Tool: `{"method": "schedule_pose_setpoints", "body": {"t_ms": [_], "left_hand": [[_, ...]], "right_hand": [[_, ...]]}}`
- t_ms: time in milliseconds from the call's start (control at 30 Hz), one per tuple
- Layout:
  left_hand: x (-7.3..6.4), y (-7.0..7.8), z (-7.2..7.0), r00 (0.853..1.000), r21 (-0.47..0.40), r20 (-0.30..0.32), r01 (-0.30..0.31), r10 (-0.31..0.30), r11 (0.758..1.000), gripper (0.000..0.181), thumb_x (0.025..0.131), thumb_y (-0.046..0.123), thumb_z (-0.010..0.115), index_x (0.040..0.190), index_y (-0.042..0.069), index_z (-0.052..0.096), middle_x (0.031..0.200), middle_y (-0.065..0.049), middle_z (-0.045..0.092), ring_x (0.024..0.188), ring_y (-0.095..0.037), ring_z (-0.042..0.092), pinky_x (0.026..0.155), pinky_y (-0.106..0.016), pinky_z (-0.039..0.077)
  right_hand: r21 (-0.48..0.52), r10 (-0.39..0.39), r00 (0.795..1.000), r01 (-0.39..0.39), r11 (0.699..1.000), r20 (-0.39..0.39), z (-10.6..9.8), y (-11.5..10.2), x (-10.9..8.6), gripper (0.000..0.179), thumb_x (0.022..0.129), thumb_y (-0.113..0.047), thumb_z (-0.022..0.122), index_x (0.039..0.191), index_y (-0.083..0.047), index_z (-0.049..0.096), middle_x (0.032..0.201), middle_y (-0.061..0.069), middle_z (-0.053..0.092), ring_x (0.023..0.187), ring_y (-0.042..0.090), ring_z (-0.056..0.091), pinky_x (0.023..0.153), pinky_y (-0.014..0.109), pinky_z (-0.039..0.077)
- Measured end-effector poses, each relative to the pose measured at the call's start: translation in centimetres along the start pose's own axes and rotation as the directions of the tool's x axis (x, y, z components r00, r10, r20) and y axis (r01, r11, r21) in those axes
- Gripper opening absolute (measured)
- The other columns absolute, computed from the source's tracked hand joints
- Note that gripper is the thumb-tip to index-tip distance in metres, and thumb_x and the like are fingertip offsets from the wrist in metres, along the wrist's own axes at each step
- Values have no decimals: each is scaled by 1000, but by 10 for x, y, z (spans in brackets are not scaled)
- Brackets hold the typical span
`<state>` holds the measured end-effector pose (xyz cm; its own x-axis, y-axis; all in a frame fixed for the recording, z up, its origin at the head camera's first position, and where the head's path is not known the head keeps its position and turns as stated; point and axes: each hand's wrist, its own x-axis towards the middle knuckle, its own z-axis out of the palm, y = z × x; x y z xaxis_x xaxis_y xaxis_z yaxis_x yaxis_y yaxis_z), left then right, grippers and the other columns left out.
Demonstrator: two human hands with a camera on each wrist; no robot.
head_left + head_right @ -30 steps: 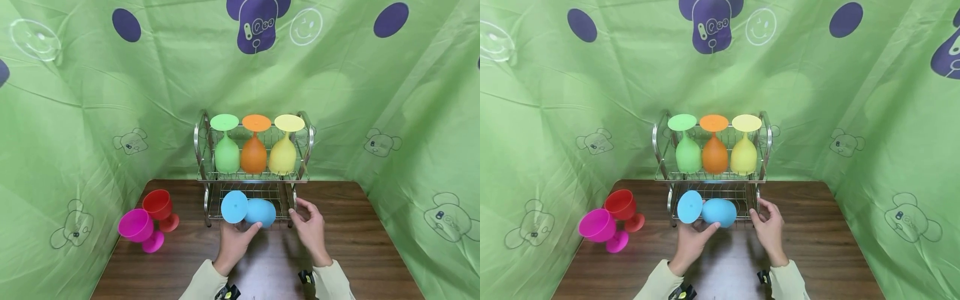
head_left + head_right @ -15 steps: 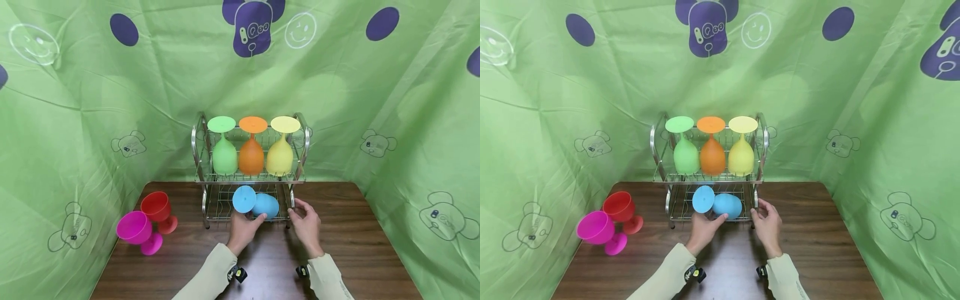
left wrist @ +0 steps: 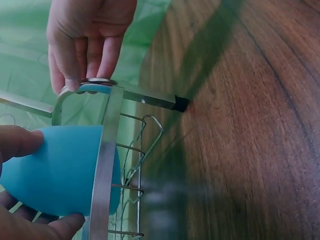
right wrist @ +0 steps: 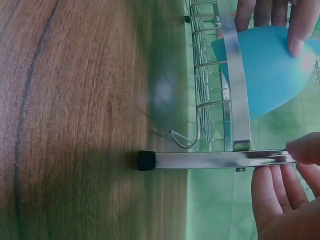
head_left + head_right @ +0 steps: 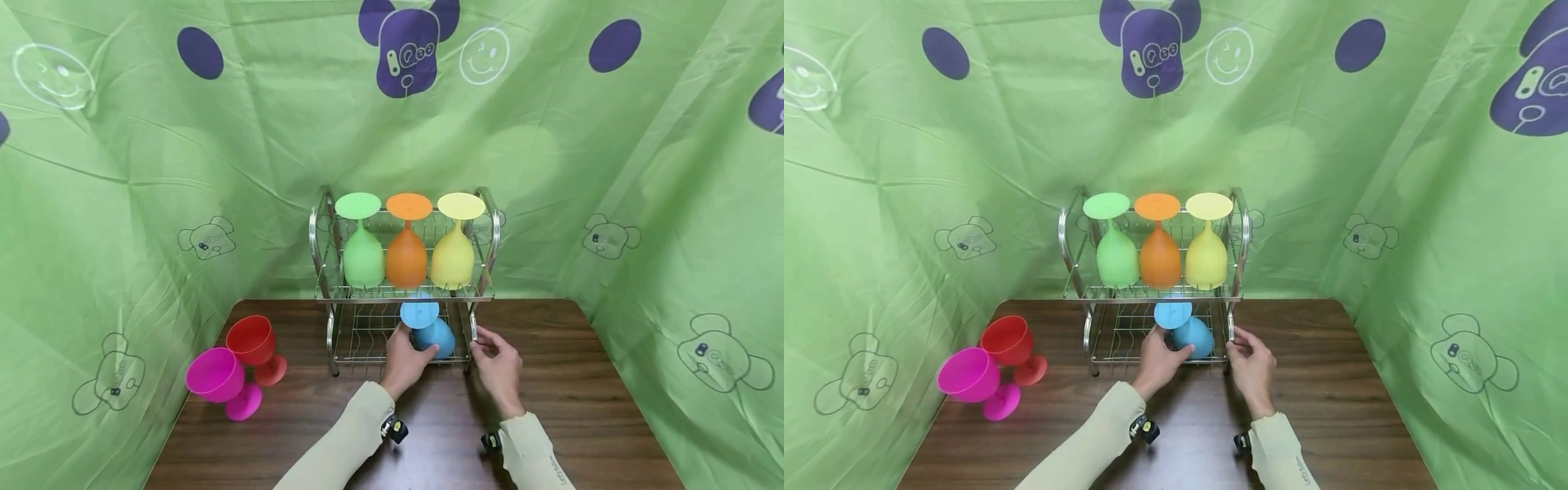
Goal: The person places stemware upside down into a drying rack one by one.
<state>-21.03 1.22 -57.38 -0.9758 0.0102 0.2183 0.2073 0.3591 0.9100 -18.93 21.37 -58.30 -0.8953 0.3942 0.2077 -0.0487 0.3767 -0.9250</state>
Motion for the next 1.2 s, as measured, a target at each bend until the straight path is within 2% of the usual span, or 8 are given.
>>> {"method": "schedule_pose_setpoints", "body": {"t_ms": [133, 267, 367, 467, 567, 800, 1033, 1200], "left_hand": [[6, -3, 7, 999, 84, 27, -28, 25, 996, 66, 82, 20, 91, 142, 10, 63, 136, -11, 67, 127, -32, 66, 105, -50, 58], [10, -3, 12, 998, 134, 60, -28, 20, 991, 66, 82, 20, 90, 142, 8, 65, 136, -12, 67, 127, -33, 65, 105, -49, 57], [11, -3, 14, 997, 138, 77, -23, 12, 990, 66, 83, 20, 90, 143, 7, 65, 139, -13, 65, 129, -33, 64, 105, -49, 57], [12, -2, 16, 996, 143, 80, -46, 35, 989, 67, 82, 18, 90, 143, 5, 64, 139, -14, 66, 128, -35, 65, 105, -48, 58], [12, -2, 18, 995, 157, 82, -75, 63, 985, 68, 82, 16, 90, 144, 4, 64, 139, -16, 66, 125, -36, 66, 104, -49, 59], [11, -3, 22, 994, 200, 88, -77, 60, 977, 70, 84, 20, 89, 147, 6, 62, 140, -17, 64, 124, -37, 66, 103, -49, 59], [10, -4, 22, 994, 185, 103, -63, 44, 981, 73, 85, 22, 88, 150, 7, 59, 145, -17, 60, 130, -40, 61, 105, -54, 57], [9, -5, 22, 994, 163, 106, -48, 30, 985, 75, 84, 20, 89, 151, 8, 57, 147, -18, 59, 133, -41, 59, 107, -57, 54]], "right_hand": [[-9, 8, 1000, -8, 1000, 1, 0, 0, 0, 34, 90, -2, 81, 122, -11, 79, 104, 13, 80, 87, 10, 72, 75, 6, 56], [-27, 15, 1000, -15, 1000, -1, 1, 1, -1, 34, 91, -3, 80, 124, -13, 79, 104, 12, 80, 88, 11, 71, 74, 6, 55], [-17, 7, 1000, -7, 1000, -2, 2, 3, -1, 35, 91, -3, 80, 124, -13, 79, 104, 13, 79, 87, 9, 71, 75, 6, 55], [-7, -1, 1000, 1, 1000, -5, 3, 4, -1, 35, 92, -4, 80, 125, -14, 79, 103, 13, 79, 87, 9, 71, 76, 6, 56], [-5, -5, 1000, 5, 1000, -11, 3, 6, -1, 35, 92, -3, 80, 126, -14, 79, 103, 13, 79, 88, 14, 72, 76, 6, 56], [-4, -15, 1000, 15, 1000, -14, 2, 6, -3, 34, 94, -4, 78, 127, -12, 78, 103, 15, 79, 91, 21, 73, 75, 4, 54], [-35, -29, 999, 29, 999, -21, 2, 8, -2, 35, 92, -5, 80, 126, -15, 79, 101, 11, 80, 85, 11, 72, 73, 5, 54], [-32, -36, 999, 35, 999, -16, 1, 8, -2, 35, 92, -5, 80, 125, -15, 79, 100, 11, 80, 84, 10, 72, 73, 6, 55]]}}
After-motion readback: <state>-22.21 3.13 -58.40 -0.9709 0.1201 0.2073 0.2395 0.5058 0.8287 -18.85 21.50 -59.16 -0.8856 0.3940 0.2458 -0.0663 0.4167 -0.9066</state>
